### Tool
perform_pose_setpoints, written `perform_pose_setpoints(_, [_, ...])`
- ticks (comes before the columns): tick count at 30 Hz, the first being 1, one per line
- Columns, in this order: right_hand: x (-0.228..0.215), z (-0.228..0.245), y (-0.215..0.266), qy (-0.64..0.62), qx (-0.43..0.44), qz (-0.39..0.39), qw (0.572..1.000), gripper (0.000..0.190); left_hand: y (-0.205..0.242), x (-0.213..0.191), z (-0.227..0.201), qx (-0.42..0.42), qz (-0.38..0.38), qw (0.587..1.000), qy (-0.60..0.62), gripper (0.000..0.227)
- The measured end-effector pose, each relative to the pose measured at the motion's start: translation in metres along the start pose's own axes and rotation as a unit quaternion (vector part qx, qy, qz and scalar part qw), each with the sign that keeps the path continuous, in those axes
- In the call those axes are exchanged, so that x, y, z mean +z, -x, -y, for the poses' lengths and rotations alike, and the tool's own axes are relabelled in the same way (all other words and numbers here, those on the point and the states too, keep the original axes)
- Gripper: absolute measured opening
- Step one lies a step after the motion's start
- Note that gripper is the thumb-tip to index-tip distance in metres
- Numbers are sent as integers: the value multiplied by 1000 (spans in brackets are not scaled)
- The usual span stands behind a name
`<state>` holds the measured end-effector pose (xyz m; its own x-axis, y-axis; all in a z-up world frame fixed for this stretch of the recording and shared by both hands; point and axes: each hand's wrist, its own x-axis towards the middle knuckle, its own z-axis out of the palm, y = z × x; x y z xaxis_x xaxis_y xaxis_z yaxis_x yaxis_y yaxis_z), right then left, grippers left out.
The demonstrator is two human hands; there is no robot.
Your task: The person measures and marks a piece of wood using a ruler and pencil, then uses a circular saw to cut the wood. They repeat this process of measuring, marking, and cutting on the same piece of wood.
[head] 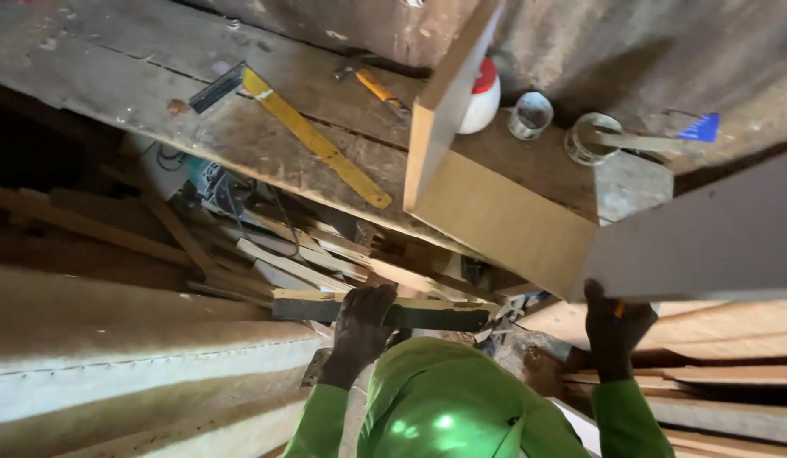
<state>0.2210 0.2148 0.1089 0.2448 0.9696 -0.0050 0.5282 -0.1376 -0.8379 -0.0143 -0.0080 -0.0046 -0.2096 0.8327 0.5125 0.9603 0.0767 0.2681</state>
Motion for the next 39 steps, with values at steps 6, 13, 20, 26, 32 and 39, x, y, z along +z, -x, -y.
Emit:
perform_pose_setpoints(6, [30,-44,-4,123,-118,6,985,41,-22,-20,-1,-34,80,994,68,69])
perform_pose_setpoints(13, [90,48,34,-100,-105,22,989,46,-30,-12,23,12,87,992,92,63])
perform_pose_setpoints(20, [161,72,53,-108,-131,120,978,53,-6,2,56,-19,154,988,21,57])
perform_pose_setpoints(26, [135,109,91,-228,-98,239,939,62,10,-12,57,-46,99,993,36,48])
perform_pose_setpoints(32, [124,43,129,-160,-336,283,884,23,18,-62,60,-146,99,983,56,35])
perform_pose_setpoints(39, [282,204,190,-109,-578,415,694,31,37,-67,70,-231,87,969,28,45])
